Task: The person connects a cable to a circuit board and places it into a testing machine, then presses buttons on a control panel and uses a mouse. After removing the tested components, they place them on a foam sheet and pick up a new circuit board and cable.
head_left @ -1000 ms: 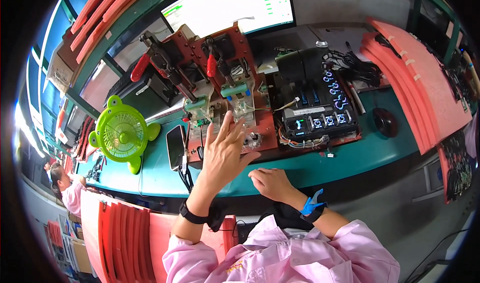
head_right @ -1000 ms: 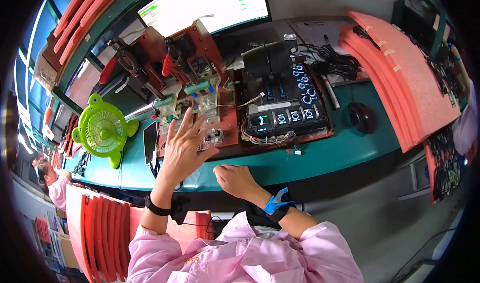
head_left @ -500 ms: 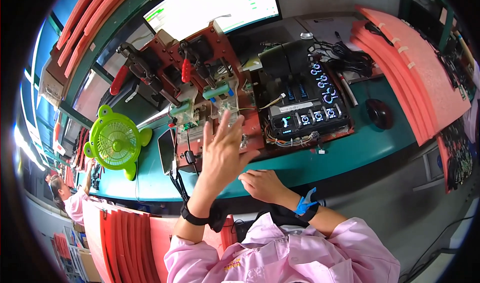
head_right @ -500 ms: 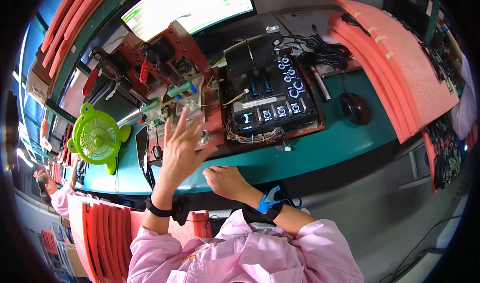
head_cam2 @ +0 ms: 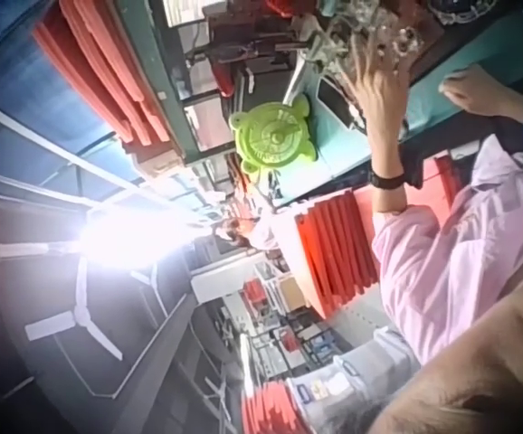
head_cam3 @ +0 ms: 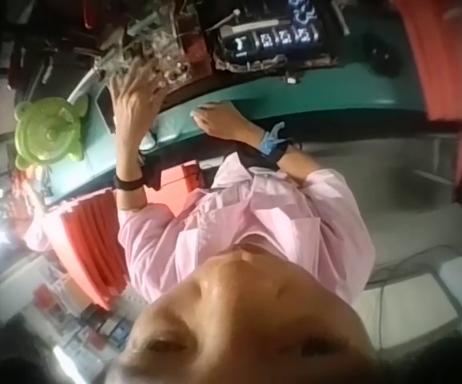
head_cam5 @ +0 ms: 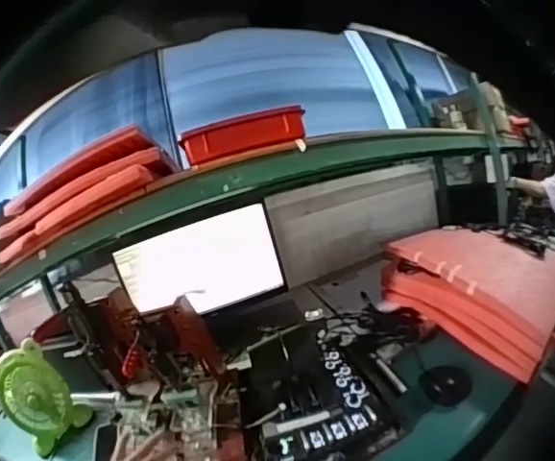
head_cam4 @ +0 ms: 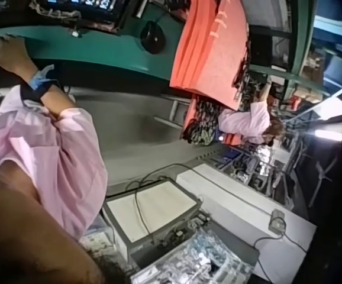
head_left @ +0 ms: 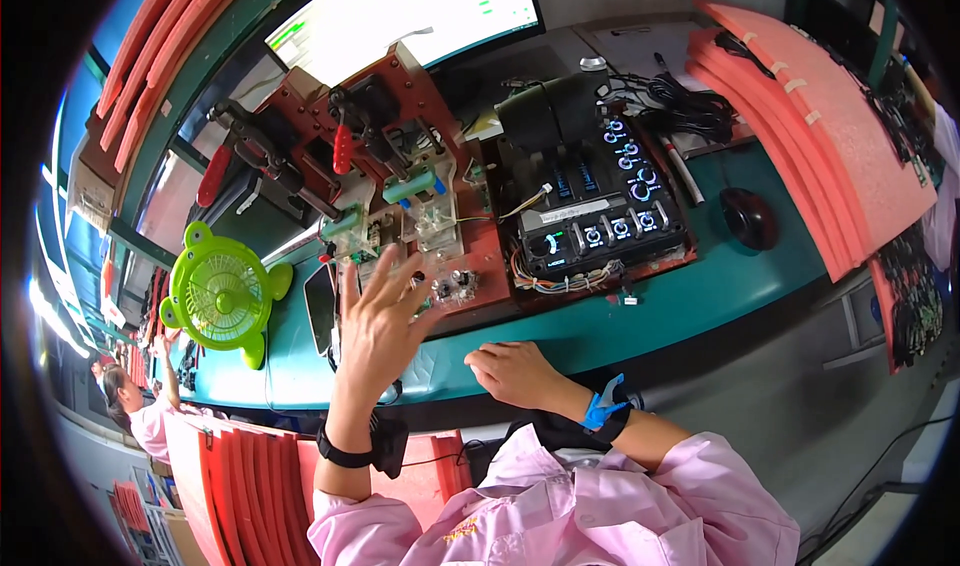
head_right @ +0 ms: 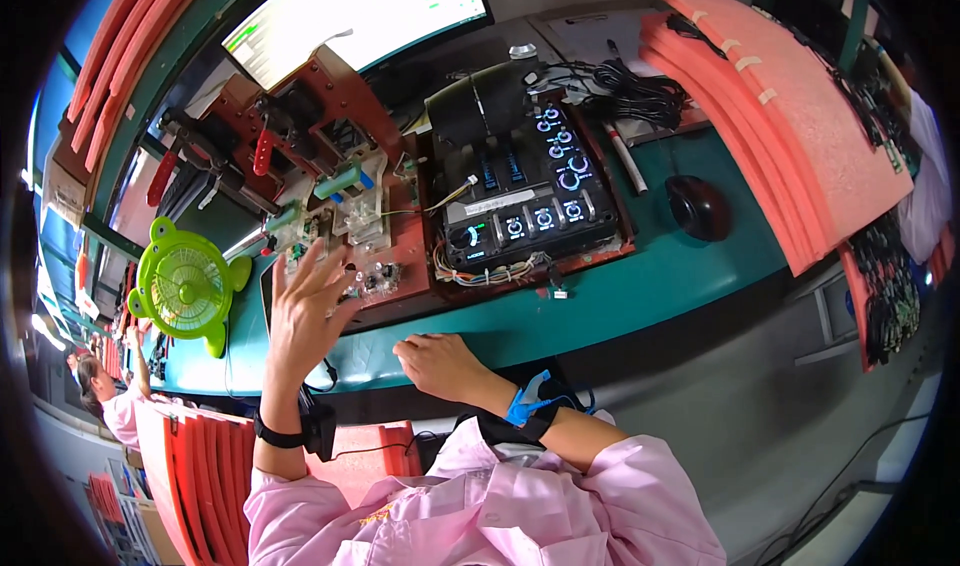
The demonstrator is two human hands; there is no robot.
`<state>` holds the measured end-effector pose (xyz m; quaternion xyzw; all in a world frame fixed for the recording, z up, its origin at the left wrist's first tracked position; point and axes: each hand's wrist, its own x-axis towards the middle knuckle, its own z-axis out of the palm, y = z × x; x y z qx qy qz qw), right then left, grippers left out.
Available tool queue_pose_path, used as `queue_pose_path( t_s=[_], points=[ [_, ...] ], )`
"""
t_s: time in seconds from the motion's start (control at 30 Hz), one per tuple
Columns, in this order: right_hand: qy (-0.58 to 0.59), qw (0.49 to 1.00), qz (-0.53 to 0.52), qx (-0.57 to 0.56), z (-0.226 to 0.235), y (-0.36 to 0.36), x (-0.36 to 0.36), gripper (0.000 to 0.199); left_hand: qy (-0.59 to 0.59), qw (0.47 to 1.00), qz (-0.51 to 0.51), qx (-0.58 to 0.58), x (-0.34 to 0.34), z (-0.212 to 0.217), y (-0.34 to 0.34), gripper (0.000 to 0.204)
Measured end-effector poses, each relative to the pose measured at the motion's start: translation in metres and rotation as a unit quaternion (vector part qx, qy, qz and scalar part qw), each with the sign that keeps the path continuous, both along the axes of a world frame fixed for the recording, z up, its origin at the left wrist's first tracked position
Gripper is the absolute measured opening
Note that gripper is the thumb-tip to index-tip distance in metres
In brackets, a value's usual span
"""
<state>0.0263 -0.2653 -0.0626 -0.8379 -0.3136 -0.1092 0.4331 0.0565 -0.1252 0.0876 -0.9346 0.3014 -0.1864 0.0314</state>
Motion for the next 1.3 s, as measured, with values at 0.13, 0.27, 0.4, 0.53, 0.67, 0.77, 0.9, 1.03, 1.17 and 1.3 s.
queue_pose_path(
  t_s=[0.13, 0.27, 0.4, 0.53, 0.67, 0.77, 0.9, 1.03, 1.17, 1.3],
  points=[
    [-0.012, 1.000, -0.008, 0.008, 0.000, -0.001, -0.001, 0.009, 0.012, 1.000, -0.005, -0.009, 0.014, -0.005, 0.004, 0.024],
    [-0.019, 1.000, -0.011, 0.004, 0.000, -0.001, -0.002, 0.009, 0.041, 0.999, -0.023, 0.017, 0.024, -0.003, -0.003, 0.017],
    [-0.008, 1.000, -0.010, 0.004, 0.000, -0.001, 0.000, 0.009, 0.003, 0.996, -0.077, 0.034, 0.030, -0.005, -0.001, 0.014],
    [0.005, 1.000, 0.012, 0.024, -0.001, 0.002, 0.000, 0.013, 0.038, 0.997, -0.069, 0.016, 0.038, 0.001, 0.002, 0.013],
    [-0.013, 1.000, -0.016, 0.021, -0.001, 0.001, 0.003, 0.009, 0.045, 0.995, -0.068, 0.058, 0.035, -0.002, 0.001, 0.013],
    [-0.005, 1.000, 0.003, 0.030, 0.000, -0.001, 0.000, 0.011, 0.048, 0.995, -0.068, 0.049, 0.035, -0.001, -0.001, 0.013],
    [0.014, 1.000, 0.015, 0.024, 0.001, -0.001, 0.000, 0.012, 0.066, 0.995, -0.074, 0.016, 0.039, 0.003, -0.009, 0.015],
    [0.028, 0.999, 0.017, 0.015, 0.005, -0.004, 0.000, 0.012, 0.025, 0.994, -0.093, 0.058, 0.035, -0.003, -0.028, 0.015],
    [0.023, 0.999, 0.019, 0.016, 0.007, -0.004, 0.000, 0.012, 0.013, 0.994, -0.079, 0.069, 0.039, -0.005, -0.022, 0.014],
    [0.005, 1.000, 0.008, 0.011, 0.004, -0.002, 0.001, 0.011, 0.054, 0.993, -0.084, 0.069, 0.049, -0.001, -0.022, 0.014]
  ],
)
